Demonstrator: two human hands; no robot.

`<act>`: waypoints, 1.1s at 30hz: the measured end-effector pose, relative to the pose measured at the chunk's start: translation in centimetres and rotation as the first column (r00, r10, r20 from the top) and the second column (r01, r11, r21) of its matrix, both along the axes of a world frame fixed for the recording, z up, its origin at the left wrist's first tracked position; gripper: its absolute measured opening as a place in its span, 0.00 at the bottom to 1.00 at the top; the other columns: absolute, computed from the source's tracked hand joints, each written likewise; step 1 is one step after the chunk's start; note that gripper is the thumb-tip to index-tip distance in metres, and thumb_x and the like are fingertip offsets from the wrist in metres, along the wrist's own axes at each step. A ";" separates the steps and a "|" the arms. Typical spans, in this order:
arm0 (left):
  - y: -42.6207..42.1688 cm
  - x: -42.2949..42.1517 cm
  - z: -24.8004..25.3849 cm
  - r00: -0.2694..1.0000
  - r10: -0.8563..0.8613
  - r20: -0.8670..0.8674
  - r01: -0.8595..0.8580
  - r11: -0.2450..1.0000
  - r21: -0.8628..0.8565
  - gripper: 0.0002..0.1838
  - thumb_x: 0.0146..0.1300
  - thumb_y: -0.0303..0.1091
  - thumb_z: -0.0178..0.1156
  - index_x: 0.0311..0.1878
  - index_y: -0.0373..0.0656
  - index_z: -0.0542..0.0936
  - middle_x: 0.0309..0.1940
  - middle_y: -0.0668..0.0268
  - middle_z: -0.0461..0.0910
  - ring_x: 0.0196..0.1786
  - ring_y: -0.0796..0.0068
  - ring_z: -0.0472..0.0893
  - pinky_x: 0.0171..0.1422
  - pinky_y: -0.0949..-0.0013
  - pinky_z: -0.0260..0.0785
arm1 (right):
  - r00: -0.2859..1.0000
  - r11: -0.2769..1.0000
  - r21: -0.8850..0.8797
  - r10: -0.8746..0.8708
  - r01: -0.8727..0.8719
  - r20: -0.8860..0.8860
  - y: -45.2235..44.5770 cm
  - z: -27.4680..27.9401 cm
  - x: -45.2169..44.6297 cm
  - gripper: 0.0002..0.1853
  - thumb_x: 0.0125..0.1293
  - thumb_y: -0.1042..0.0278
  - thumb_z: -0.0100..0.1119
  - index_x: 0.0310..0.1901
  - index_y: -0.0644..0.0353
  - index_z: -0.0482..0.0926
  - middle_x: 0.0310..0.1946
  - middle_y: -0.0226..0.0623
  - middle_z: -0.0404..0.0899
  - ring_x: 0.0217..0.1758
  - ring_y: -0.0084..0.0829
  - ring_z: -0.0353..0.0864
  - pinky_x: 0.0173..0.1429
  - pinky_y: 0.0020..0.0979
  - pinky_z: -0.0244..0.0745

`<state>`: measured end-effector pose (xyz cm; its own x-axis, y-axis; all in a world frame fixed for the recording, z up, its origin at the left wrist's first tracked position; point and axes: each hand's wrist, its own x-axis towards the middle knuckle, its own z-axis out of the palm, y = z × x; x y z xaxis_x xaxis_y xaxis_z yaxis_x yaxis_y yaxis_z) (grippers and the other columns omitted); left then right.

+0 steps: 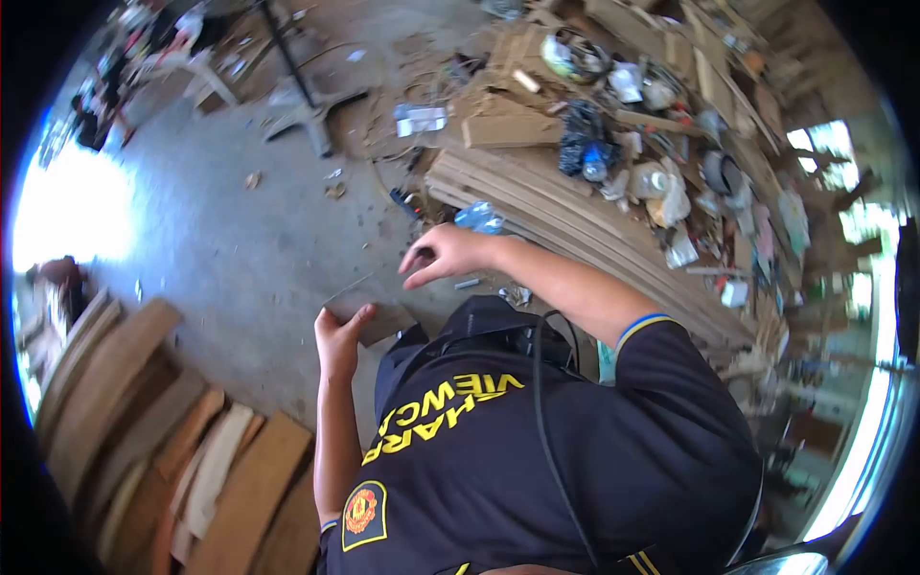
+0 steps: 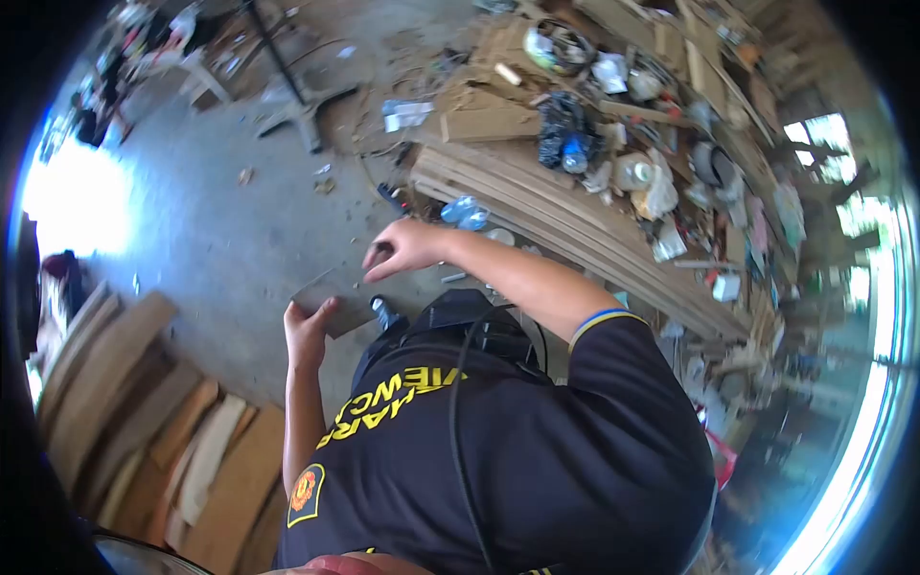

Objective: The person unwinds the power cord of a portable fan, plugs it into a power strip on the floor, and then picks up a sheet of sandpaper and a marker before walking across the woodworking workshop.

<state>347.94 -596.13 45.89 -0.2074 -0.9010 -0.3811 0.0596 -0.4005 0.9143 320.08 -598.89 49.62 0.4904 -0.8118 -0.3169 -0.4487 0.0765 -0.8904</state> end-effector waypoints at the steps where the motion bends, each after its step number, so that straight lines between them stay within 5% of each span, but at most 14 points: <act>1: -1.1 -0.1 0.5 0.998 -0.055 0.034 0.056 0.998 -0.029 0.19 0.55 0.29 0.74 0.49 0.36 0.79 0.42 0.64 0.84 0.41 0.74 0.82 0.51 0.69 0.74 | 0.999 0.998 -0.027 0.054 -0.054 0.001 -0.9 -0.2 1.2 0.25 0.55 0.45 0.73 0.45 0.58 0.86 0.36 0.36 0.87 0.38 0.25 0.83 0.45 0.28 0.77; 6: -6.6 -0.6 0.2 0.991 -0.126 0.039 0.127 0.991 -0.037 0.17 0.59 0.28 0.71 0.49 0.36 0.78 0.42 0.62 0.85 0.43 0.75 0.83 0.52 0.69 0.75 | 0.988 0.995 0.024 -0.095 0.093 0.120 -2.9 -0.6 2.0 0.22 0.55 0.50 0.74 0.44 0.57 0.86 0.36 0.34 0.86 0.40 0.26 0.84 0.45 0.29 0.76; 11: -12.4 -4.0 -0.9 0.960 -0.261 0.100 0.267 0.963 -0.045 0.17 0.59 0.30 0.71 0.48 0.34 0.78 0.43 0.62 0.85 0.45 0.74 0.82 0.52 0.69 0.74 | 0.974 0.974 -0.019 -0.224 0.225 0.031 -6.5 -2.9 0.9 0.19 0.53 0.54 0.75 0.31 0.64 0.82 0.21 0.40 0.80 0.23 0.27 0.76 0.31 0.33 0.69; 12: -13.8 -5.0 -0.8 0.937 -0.318 0.141 0.327 0.944 -0.044 0.17 0.60 0.30 0.71 0.48 0.34 0.78 0.42 0.62 0.84 0.44 0.75 0.82 0.52 0.69 0.74 | 0.938 0.945 -0.058 -0.308 0.321 0.161 -7.3 -3.2 0.6 0.20 0.53 0.55 0.75 0.27 0.66 0.78 0.15 0.42 0.75 0.17 0.28 0.69 0.27 0.35 0.63; 15: -18.2 -7.4 -0.7 0.880 -0.420 0.220 0.435 0.900 -0.023 0.16 0.60 0.32 0.71 0.46 0.33 0.79 0.41 0.62 0.84 0.43 0.75 0.82 0.51 0.70 0.73 | 0.941 0.944 -0.011 -0.328 0.330 0.087 -10.9 -4.4 -2.0 0.19 0.54 0.55 0.74 0.27 0.65 0.79 0.15 0.40 0.75 0.18 0.26 0.69 0.27 0.34 0.63; 22: -28.4 -10.2 -0.3 0.703 -0.588 0.400 0.616 0.785 0.071 0.15 0.62 0.33 0.69 0.45 0.32 0.80 0.38 0.64 0.85 0.40 0.77 0.81 0.47 0.71 0.73 | 0.901 0.932 0.035 -0.358 0.361 0.243 -18.1 -6.6 -6.3 0.20 0.55 0.53 0.75 0.28 0.64 0.81 0.14 0.33 0.73 0.19 0.20 0.65 0.27 0.32 0.62; 27: -32.8 -13.1 0.4 0.779 -0.537 0.325 0.550 0.833 0.057 0.15 0.60 0.33 0.71 0.44 0.33 0.81 0.36 0.66 0.84 0.39 0.79 0.81 0.45 0.73 0.73 | 0.849 0.874 0.132 -0.486 0.468 0.207 -21.9 -5.4 -8.3 0.23 0.55 0.52 0.76 0.20 0.62 0.75 0.13 0.24 0.68 0.20 0.15 0.62 0.26 0.28 0.59; 33: -37.6 -15.2 1.3 0.649 -0.630 0.427 0.655 0.748 0.107 0.17 0.58 0.35 0.72 0.45 0.35 0.81 0.34 0.68 0.84 0.39 0.81 0.81 0.44 0.73 0.73 | 0.855 0.878 0.184 -0.474 0.442 0.212 -25.6 -6.8 -8.7 0.22 0.57 0.54 0.75 0.22 0.61 0.74 0.16 0.22 0.68 0.23 0.14 0.62 0.28 0.27 0.59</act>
